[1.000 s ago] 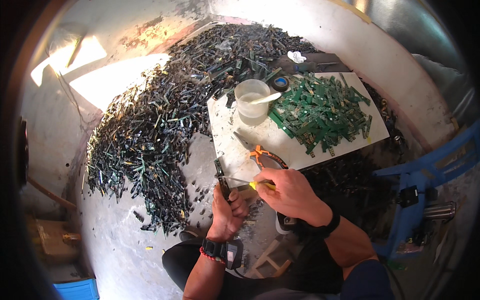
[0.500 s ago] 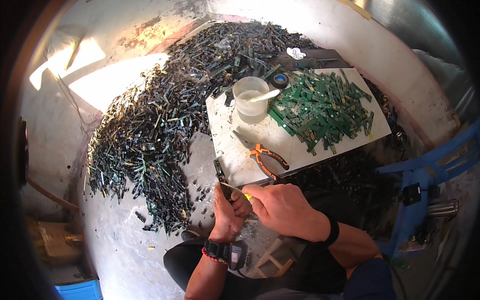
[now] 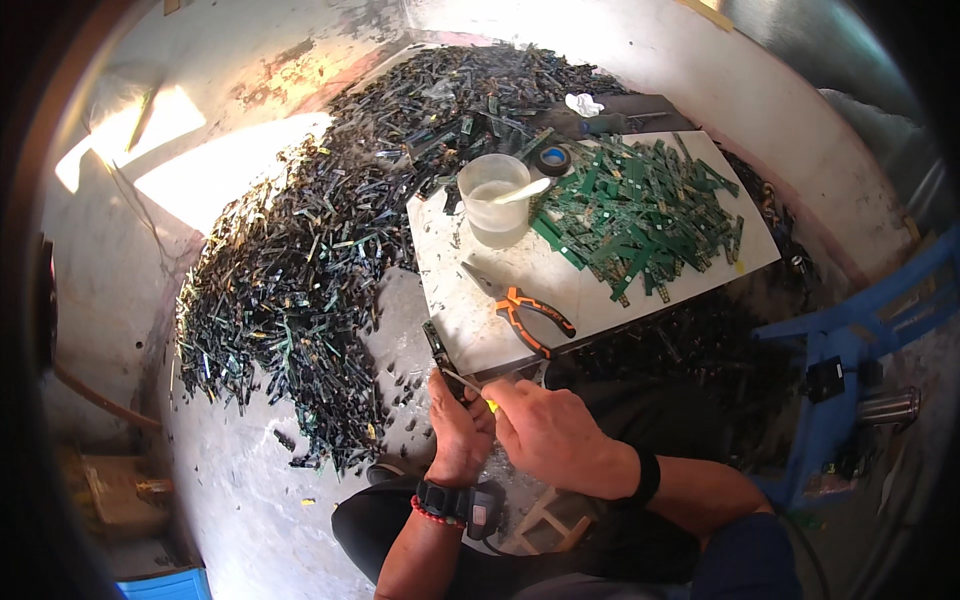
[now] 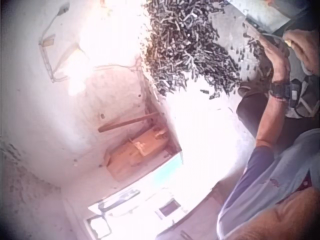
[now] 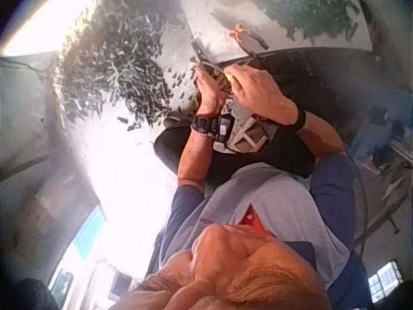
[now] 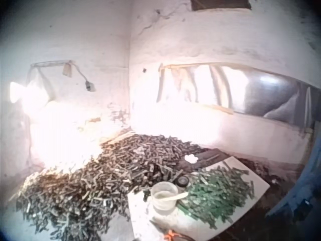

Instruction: The person uses pliers and a screwdriver to remove components from green circuit boards. They repeatedly pry off parts and place the processed boards on a nearby table.

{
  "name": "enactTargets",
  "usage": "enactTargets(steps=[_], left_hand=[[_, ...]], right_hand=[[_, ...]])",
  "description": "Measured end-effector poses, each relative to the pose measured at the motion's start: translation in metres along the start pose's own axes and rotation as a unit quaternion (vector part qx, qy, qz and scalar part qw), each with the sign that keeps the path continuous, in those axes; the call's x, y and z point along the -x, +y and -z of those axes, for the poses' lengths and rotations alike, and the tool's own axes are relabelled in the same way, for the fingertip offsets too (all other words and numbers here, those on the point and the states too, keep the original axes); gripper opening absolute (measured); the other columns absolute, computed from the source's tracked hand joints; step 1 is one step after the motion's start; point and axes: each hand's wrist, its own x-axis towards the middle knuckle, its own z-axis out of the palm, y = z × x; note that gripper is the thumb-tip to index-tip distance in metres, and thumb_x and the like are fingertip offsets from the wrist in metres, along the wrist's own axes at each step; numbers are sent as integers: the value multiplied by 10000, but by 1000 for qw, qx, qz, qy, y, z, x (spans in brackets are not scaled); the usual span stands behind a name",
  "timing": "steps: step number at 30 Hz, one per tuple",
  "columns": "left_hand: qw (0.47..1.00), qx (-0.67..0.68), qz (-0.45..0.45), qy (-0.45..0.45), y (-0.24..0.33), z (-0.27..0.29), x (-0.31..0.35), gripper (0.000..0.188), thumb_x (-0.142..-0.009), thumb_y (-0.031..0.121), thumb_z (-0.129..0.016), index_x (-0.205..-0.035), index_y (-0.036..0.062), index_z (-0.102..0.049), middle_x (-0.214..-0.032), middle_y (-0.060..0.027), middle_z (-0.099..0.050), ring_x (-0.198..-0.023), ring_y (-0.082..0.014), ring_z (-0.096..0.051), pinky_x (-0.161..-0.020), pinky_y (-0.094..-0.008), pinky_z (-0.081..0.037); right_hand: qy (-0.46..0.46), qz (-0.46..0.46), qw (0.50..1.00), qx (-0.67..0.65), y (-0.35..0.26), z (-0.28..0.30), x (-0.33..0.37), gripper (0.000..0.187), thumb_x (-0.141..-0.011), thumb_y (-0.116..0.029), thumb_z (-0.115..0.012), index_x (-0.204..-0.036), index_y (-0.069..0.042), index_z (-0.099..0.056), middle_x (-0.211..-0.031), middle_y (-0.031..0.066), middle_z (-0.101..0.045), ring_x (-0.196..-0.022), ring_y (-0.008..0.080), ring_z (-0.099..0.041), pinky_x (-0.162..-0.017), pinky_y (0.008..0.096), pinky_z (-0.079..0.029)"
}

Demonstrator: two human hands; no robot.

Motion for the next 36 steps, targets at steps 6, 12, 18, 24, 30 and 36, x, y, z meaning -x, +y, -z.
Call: enactTargets(steps=[6, 12, 18, 24, 30, 36], left_hand=[[998, -28, -52, -30, -2, 0, 7, 503, -942, 554, -400, -665, 135, -394, -521, 39, -317, -402, -79, -224, -368, -233, -175], [998, -45, -35, 5, -9, 8, -8, 483, -966, 526, -355, -731, 120, -467, -629, 7, -461, -509, -114, -431, -441, -263, -365], [995, -46, -93, 4, -20, 12, -21, 534, -977, 521, -306, -969, 63, -580, -824, -33, -592, -710, -164, -566, -625, -315, -490], [993, -31, -112, -10, -23, 17, -25, 521, -975, 524, -308, -925, 73, -566, -804, -39, -596, -664, -167, -571, -581, -301, -486], [998, -14, -67, -17, -5, 4, -4, 442, -973, 491, -347, -733, 136, -451, -613, 31, -449, -459, -74, -398, -388, -221, -298], [1000, -11, -9, -19, 4, -4, 8, 447, -970, 476, -333, -718, 124, -445, -560, 32, -399, -420, -76, -327, -369, -235, -235]], right_hand=[[28, 1, 999, 30, -3, -1, 6, 225, -813, -43, -574, -1038, -30, -583, -812, 168, -612, -692, 363, -609, -594, 418, -505], [19, -4, 995, 95, -10, -9, 7, 227, -808, -56, -577, -1034, -51, -566, -734, 139, -563, -610, 349, -590, -517, 415, -484], [31, -11, 996, 88, -7, -24, 8, 225, -810, -58, -583, -1032, -46, -550, -754, 145, -576, -629, 346, -605, -525, 430, -487], [82, -10, 979, -186, 19, -35, 0, 154, -855, 10, -534, -1007, -3, -552, -818, 167, -613, -699, 262, -637, -642, 321, -511], [93, 1, 988, -125, 14, -25, -3, 156, -829, 8, -560, -982, -11, -583, -760, 145, -617, -652, 223, -629, -591, 294, -493], [90, 64, 993, -47, 21, -9, -9, 266, -749, -12, -616, -1010, -56, -633, -672, 134, -581, -557, 290, -588, -494, 370, -468]])
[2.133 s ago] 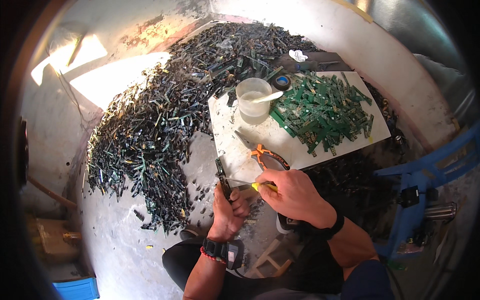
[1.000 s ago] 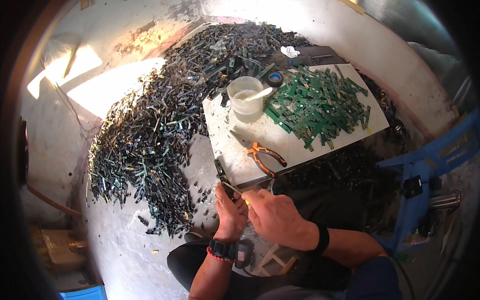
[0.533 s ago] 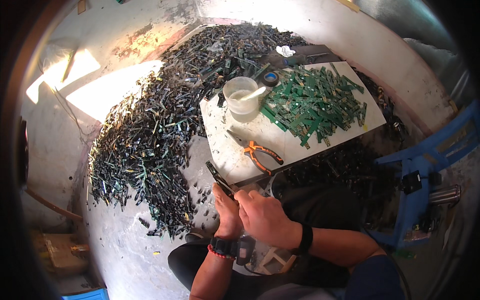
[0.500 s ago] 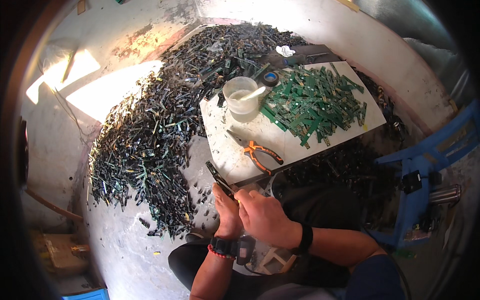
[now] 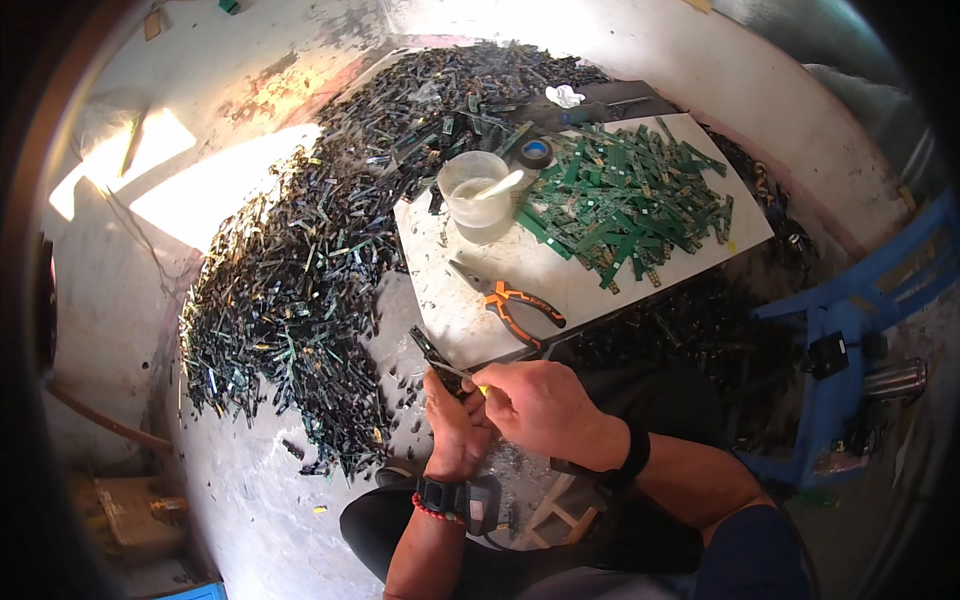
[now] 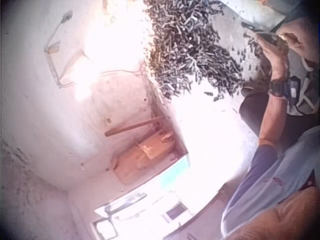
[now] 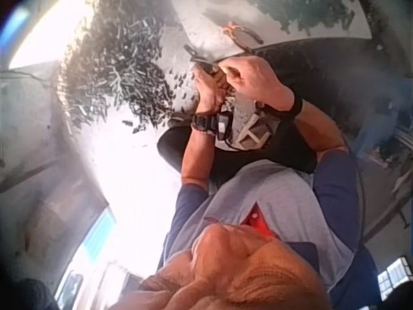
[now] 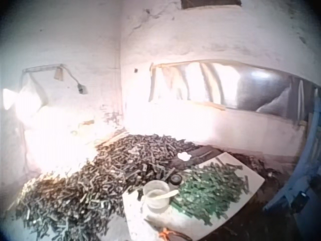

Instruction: The person uses pliers and a screwdriver to remove components from green circuit boards. They repeatedly pry off parts and place the processed boards on a nearby table.

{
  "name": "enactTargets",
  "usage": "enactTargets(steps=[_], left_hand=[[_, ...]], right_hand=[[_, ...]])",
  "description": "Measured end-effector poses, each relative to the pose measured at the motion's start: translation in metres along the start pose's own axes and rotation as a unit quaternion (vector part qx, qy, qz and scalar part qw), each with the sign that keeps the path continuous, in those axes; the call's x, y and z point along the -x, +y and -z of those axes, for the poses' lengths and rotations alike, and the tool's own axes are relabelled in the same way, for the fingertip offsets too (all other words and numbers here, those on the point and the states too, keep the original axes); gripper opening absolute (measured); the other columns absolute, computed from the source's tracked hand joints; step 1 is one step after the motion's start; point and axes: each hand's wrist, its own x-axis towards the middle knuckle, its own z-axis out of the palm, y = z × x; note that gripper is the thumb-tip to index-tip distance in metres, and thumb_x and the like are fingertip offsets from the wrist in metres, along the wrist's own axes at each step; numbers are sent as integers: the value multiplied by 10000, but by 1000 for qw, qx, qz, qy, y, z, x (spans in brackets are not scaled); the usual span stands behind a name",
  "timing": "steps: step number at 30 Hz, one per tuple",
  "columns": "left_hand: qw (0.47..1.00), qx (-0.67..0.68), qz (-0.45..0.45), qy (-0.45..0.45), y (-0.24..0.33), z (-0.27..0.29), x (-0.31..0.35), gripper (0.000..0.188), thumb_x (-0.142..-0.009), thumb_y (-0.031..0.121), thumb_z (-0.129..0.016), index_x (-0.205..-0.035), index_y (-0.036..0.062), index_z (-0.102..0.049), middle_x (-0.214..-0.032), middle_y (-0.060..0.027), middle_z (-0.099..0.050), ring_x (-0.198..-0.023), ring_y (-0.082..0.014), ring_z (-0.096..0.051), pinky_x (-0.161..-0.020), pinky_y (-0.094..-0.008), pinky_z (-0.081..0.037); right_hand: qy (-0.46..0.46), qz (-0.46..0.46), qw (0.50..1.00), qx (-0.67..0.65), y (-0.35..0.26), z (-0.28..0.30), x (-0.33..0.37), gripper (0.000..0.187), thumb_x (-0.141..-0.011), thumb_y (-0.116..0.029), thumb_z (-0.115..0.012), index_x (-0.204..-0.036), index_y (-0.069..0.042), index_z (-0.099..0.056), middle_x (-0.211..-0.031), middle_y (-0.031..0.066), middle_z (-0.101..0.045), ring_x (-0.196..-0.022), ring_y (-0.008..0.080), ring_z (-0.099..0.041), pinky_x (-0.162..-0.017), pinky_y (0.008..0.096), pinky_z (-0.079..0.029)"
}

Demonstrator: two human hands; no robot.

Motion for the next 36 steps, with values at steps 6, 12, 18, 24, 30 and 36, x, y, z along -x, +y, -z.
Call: enactTargets(steps=[6, 12, 18, 24, 30, 36], left_hand=[[995, 10, -15, 102, 0, -16, -1, 410, -966, 446, -353, -708, 140, -444, -577, 40, -446, -396, -64, -332, -344, -224, -244], [1000, -13, 8, 21, 1, 4, -3, 459, -958, 494, -347, -677, 139, -424, -511, 35, -359, -388, -81, -301, -341, -236, -251], [999, -35, 10, 28, 1, -3, -3, 526, -947, 558, -321, -654, 128, -400, -477, 40, -279, -382, -94, -236, -362, -242, -194], [999, -47, -8, 3, -10, 11, -17, 561, -934, 598, -325, -655, 117, -398, -480, 39, -259, -392, -96, -204, -382, -257, -177], [998, -59, -8, 21, -8, 9, -15, 577, -929, 624, -324, -664, 116, -397, -495, 41, -270, -399, -90, -212, -387, -248, -180], [997, -65, -3, 30, -6, 6, -14, 578, -933, 621, -308, -661, 119, -395, -493, 45, -266, -399, -88, -215, -384, -244, -173]], right_hand=[[6, 18, 990, 141, -20, -8, 6, 307, -725, -42, -634, -1030, -75, -648, -647, 66, -539, -532, 250, -571, -464, 343, -460], [-107, -224, 924, -291, -3, -2, 0, 279, -841, -29, -554, -1117, 4, -585, -815, 79, -599, -577, 135, -567, -525, 299, -468], [-61, -27, 997, -45, -1, 3, 3, 287, -824, -22, -575, -1110, -10, -604, -772, 141, -639, -554, 236, -597, -523, 299, -466], [-113, -69, 991, 4, -3, 31, -10, 265, -807, -29, -588, -1065, -45, -647, -705, 162, -618, -582, 288, -610, -533, 323, -475], [-107, -99, 988, -44, 4, 31, -15, 226, -812, -96, -552, -1003, -44, -659, -683, 207, -601, -654, 366, -616, -593, 399, -493], [-120, -154, 971, -138, 6, 27, -18, 277, -813, -80, -525, -1045, 24, -634, -683, 191, -622, -618, 276, -633, -608, 346, -496]])
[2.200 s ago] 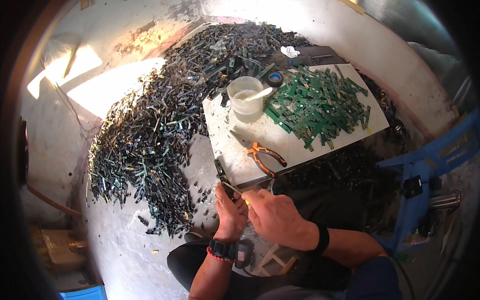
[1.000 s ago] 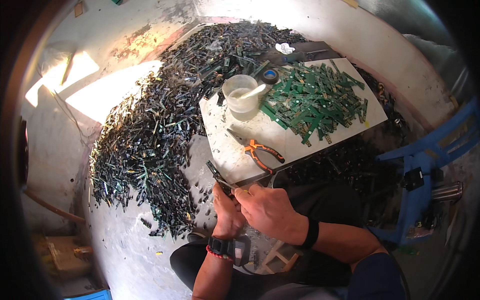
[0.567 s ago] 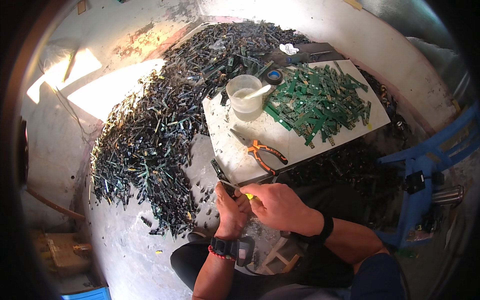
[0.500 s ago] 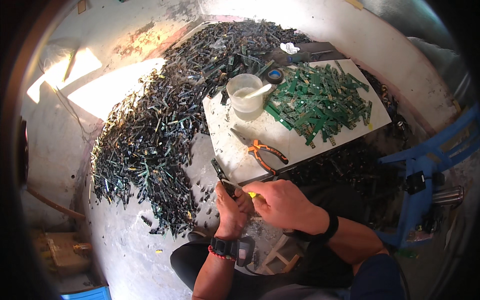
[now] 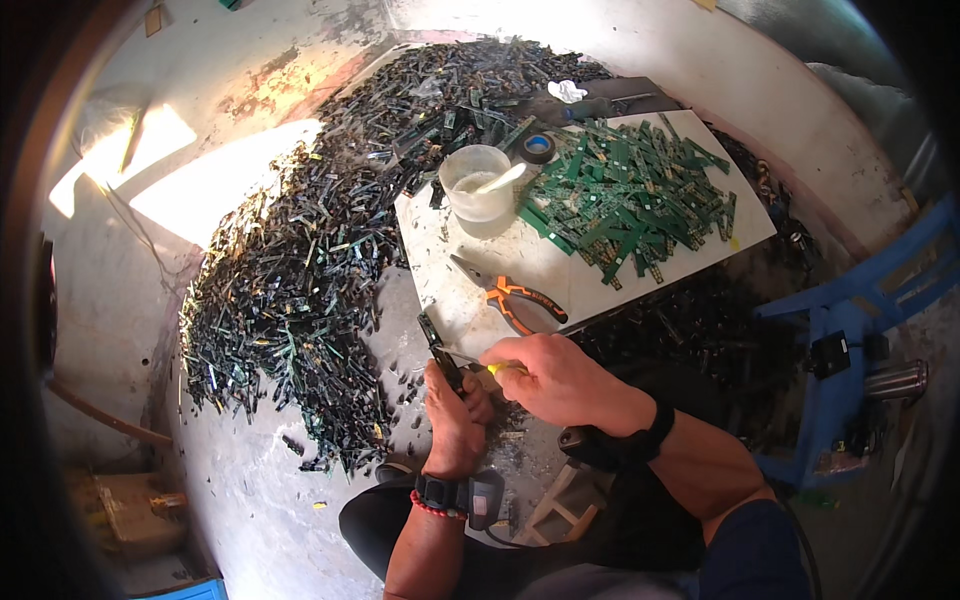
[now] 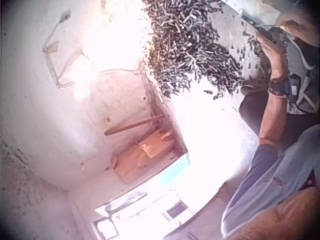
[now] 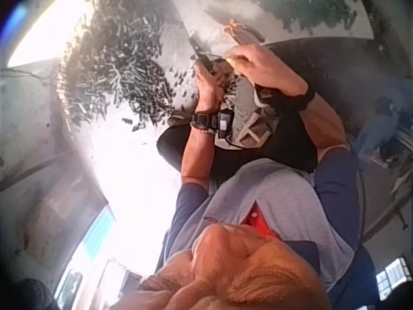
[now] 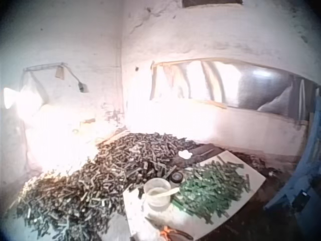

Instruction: The person uses pliers and a screwdriver to remove components from green circuit boards. They repeatedly pry off parts and place the processed boards on a nearby table.

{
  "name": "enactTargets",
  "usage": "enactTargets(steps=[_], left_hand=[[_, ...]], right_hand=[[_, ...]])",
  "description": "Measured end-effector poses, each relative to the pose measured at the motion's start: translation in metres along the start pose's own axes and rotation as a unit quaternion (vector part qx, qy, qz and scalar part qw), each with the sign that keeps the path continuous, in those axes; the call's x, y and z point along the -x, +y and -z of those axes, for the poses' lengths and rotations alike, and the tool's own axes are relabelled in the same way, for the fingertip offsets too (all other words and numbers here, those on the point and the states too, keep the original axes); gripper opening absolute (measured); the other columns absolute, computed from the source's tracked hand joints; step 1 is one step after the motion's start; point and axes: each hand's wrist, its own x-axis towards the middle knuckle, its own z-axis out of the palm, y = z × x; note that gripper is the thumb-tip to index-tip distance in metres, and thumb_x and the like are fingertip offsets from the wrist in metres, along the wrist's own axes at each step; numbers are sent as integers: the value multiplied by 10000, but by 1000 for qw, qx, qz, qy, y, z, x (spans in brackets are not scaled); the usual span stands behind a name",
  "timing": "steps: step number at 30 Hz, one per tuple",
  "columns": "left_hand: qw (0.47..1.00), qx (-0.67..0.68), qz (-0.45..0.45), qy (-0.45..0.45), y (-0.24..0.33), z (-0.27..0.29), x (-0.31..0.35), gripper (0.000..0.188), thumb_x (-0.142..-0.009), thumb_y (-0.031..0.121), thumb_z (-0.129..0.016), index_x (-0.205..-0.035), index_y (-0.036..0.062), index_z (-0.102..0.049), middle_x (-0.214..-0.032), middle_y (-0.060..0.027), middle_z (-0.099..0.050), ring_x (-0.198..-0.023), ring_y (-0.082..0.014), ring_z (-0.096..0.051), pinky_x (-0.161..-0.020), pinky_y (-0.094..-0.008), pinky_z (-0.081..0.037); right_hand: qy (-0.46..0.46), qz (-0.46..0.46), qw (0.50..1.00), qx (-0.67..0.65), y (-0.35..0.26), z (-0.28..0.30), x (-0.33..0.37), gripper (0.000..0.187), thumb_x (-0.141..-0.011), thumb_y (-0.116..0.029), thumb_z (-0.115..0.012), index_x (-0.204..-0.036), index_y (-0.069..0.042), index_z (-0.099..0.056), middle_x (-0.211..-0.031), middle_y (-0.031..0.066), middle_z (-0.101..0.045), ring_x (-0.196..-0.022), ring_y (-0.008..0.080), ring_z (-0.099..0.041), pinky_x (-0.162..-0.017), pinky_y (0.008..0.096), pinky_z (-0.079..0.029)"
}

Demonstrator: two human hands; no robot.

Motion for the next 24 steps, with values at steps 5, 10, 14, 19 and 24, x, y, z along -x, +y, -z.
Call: enactTargets(steps=[5, 10, 14, 19, 24], left_hand=[[1000, -1, -6, -10, -1, 1, -1, 578, -935, 618, -304, -657, 120, -394, -491, 45, -265, -397, -88, -211, -380, -244, -171], [999, -9, -20, -29, -4, 5, -2, 569, -942, 605, -304, -660, 118, -393, -495, 43, -269, -397, -89, -212, -381, -243, -177], [999, -14, -23, -22, -3, 4, -2, 559, -943, 599, -309, -668, 120, -395, -498, 41, -271, -398, -88, -214, -382, -243, -177], [1000, 0, -19, -19, -4, 6, -6, 554, -939, 601, -317, -667, 125, -393, -499, 44, -270, -396, -85, -210, -381, -245, -172], [999, -12, -23, 19, -2, -3, -1, 537, -936, 583, -327, -641, 136, -367, -496, 51, -266, -390, -82, -193, -380, -248, -163]], right_hand=[[-45, -70, 994, -66, -2, 5, -3, 267, -860, -87, -507, -1059, 49, -623, -695, 120, -631, -634, 158, -615, -608, 291, -486], [-82, -120, 985, -95, -9, 12, -5, 250, -920, -68, -509, -1132, 10, -616, -739, 51, -607, -665, 82, -545, -580, 224, -425], [-69, -126, 984, -101, -9, 11, -6, 250, -899, -77, -511, -1100, 19, -624, -726, 63, -602, -650, 110, -566, -584, 251, -446], [7, 30, 991, 131, -9, 3, -5, 228, -806, -95, -540, -980, -34, -675, -684, 174, -625, -652, 285, -635, -606, 364, -489], [22, 88, 949, 302, -19, -2, -1, 189, -772, -95, -579, -936, -106, -674, -660, 137, -612, -610, 323, -611, -552, 406, -479]])
